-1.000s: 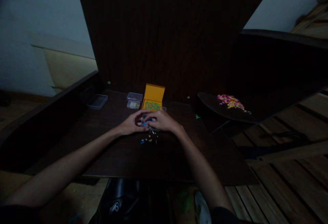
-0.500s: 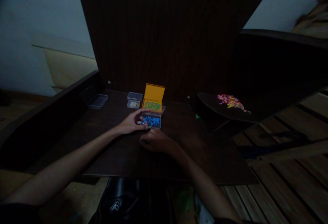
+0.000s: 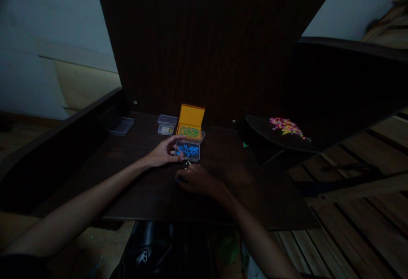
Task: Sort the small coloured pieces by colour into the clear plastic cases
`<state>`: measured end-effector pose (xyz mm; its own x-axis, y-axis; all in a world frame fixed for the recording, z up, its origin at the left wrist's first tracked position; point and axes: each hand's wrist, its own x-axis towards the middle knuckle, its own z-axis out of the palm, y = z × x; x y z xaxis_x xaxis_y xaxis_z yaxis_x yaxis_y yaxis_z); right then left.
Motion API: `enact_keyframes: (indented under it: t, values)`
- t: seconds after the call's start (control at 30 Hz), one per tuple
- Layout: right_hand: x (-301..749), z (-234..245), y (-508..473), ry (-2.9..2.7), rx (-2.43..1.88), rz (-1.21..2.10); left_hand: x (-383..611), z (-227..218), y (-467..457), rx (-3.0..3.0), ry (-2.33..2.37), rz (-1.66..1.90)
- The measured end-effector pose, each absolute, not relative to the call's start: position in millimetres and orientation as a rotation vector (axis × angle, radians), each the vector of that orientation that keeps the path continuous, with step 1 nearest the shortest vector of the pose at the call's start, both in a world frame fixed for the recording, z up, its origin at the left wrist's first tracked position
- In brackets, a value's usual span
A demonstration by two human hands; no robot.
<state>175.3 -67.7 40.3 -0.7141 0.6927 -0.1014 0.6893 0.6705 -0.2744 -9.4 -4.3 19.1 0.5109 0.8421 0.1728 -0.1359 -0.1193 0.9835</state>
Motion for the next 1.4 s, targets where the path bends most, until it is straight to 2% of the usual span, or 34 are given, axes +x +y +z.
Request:
enact_keyframes:
  t: [0.2,0.37,0.57,0.83,1.4]
  values:
    - [186,66,-58,-2.610,-1.023,0.600,-10,17,-3,1.483,0.607,0.953]
    - [190,80,-36,-2.487,-1.172,0.503,-9,17,-4,1.496,0.592,0.970]
    - [181,76,-19,-2.576,-1.248,0.397,-6,18,-6,1.471,0.556,0.969]
    - [176,79,-12,-2.647,-1.292,0.414,-5,17,-6,1.455,0.550,0.965]
    - [180,73,-9,-2.539,-1.152,0.444,-6,14,-5,1.448,0.596,0.961]
